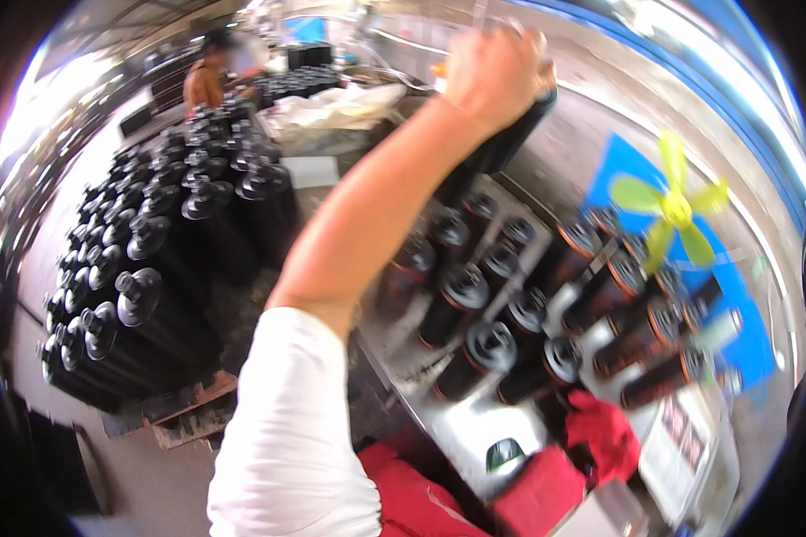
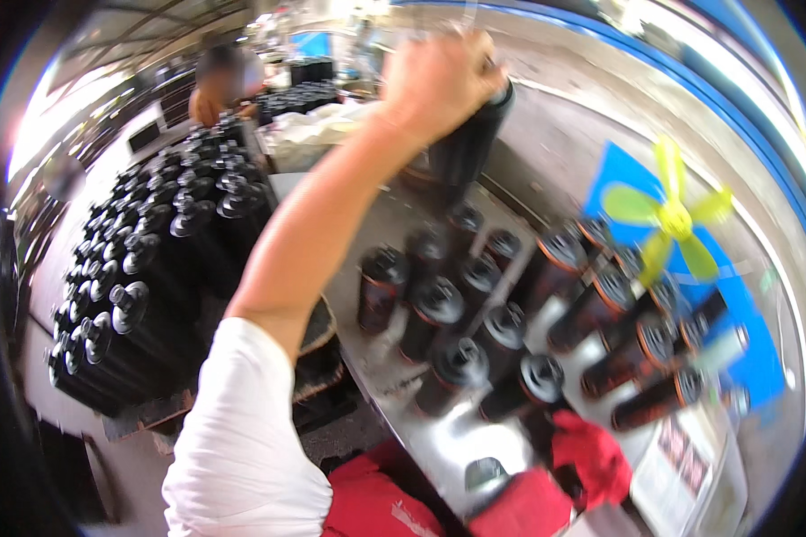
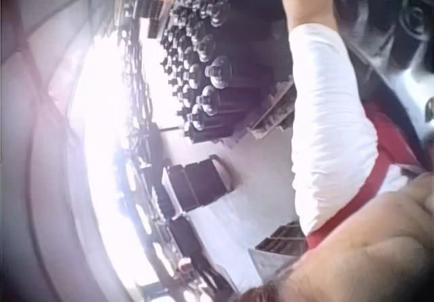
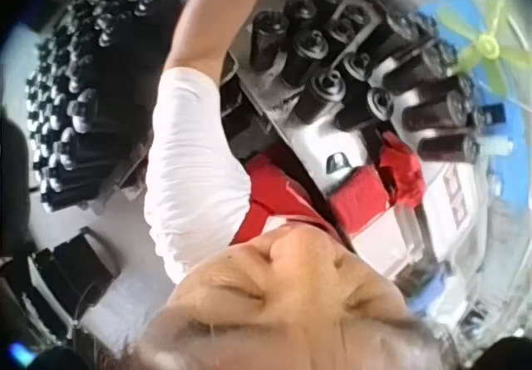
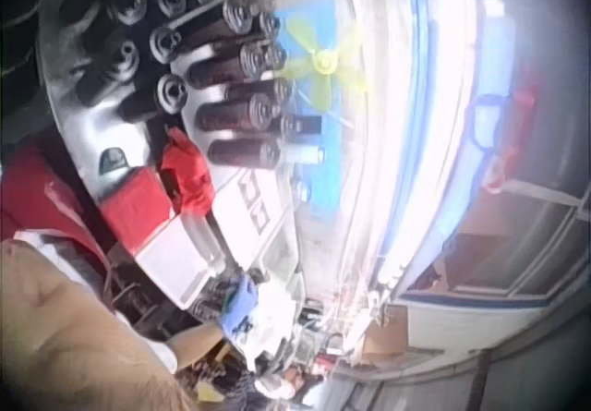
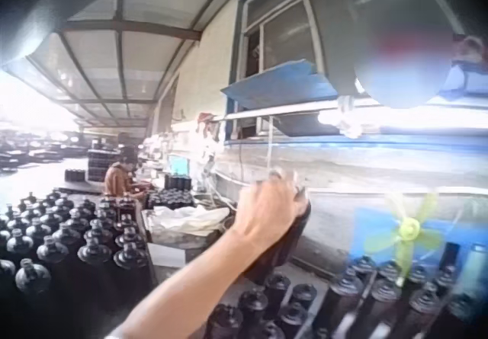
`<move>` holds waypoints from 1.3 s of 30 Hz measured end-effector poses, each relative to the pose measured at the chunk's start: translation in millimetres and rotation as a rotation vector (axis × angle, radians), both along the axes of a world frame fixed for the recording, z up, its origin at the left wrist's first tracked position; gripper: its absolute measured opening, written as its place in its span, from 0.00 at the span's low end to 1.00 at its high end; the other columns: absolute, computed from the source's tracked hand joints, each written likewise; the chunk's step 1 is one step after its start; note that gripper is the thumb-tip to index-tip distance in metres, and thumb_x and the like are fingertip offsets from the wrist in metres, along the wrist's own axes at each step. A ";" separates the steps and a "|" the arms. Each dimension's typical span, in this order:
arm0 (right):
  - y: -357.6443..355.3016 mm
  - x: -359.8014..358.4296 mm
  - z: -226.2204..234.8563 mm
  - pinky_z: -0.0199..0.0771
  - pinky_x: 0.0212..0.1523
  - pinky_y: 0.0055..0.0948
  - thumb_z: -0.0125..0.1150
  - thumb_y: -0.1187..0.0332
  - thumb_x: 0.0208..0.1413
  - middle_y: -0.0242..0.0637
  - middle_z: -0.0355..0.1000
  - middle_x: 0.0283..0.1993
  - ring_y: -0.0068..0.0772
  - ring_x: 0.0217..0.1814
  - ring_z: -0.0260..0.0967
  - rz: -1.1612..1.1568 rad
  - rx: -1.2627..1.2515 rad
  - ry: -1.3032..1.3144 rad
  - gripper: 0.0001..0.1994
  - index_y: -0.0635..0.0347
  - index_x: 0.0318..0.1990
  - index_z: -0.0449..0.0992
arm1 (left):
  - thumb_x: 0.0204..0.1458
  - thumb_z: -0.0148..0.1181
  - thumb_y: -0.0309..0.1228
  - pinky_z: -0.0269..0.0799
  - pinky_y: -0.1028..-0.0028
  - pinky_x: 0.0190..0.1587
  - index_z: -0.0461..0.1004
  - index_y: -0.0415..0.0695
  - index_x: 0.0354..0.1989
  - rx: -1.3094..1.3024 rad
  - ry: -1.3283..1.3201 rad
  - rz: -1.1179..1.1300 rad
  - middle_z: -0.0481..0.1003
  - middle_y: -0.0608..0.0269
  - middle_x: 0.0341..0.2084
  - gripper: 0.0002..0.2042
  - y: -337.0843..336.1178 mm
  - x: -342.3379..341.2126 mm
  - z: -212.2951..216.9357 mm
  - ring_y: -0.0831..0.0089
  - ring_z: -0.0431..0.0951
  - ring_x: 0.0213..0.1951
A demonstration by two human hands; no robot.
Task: The person applies decorative labels to cylindrical containers. They pick up a container, place a label on its surface, smooth it with a green tool, and then wipe the container with a cloth. The process is repeated for multiple containers.
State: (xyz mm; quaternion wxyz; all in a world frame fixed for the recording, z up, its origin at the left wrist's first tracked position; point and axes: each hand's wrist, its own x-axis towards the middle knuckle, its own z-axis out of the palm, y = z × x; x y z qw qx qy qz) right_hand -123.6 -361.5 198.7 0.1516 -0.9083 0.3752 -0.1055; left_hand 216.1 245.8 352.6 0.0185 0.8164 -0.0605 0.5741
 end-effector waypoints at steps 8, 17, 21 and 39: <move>122.0 -0.6 -26.2 0.62 0.25 0.15 0.58 0.81 0.39 0.31 0.73 0.31 0.13 0.24 0.61 0.480 0.613 -0.408 0.20 0.63 0.45 0.75 | 0.49 0.58 0.32 0.67 0.78 0.33 0.74 0.38 0.30 -0.136 0.422 -0.823 0.74 0.64 0.22 0.09 -148.7 -127.1 -43.2 0.80 0.70 0.26; 158.0 7.8 -97.3 0.65 0.26 0.17 0.67 0.73 0.34 0.30 0.70 0.41 0.14 0.24 0.61 0.553 0.865 -0.282 0.35 0.60 0.57 0.66 | 0.49 0.57 0.39 0.68 0.68 0.33 0.75 0.38 0.29 -0.064 1.237 -1.405 0.75 0.52 0.24 0.14 -307.7 -144.2 -175.3 0.59 0.75 0.29; 142.1 34.7 -133.9 0.69 0.35 0.22 0.66 0.59 0.46 0.37 0.74 0.41 0.23 0.31 0.67 0.464 0.776 -0.276 0.26 0.58 0.53 0.71 | 0.53 0.54 0.37 0.68 0.73 0.37 0.73 0.36 0.40 -0.496 1.362 -1.389 0.76 0.56 0.29 0.15 -328.9 -101.6 -232.3 0.71 0.75 0.31; -284.9 201.3 -151.2 0.59 0.19 0.30 0.70 0.53 0.37 0.33 0.69 0.16 0.23 0.17 0.61 -0.034 0.309 -0.251 0.20 0.65 0.20 0.78 | 0.36 0.72 0.30 0.53 0.70 0.60 0.41 0.37 0.65 -1.230 1.723 -1.363 0.59 0.54 0.56 0.50 -316.1 -167.3 -316.0 0.67 0.60 0.58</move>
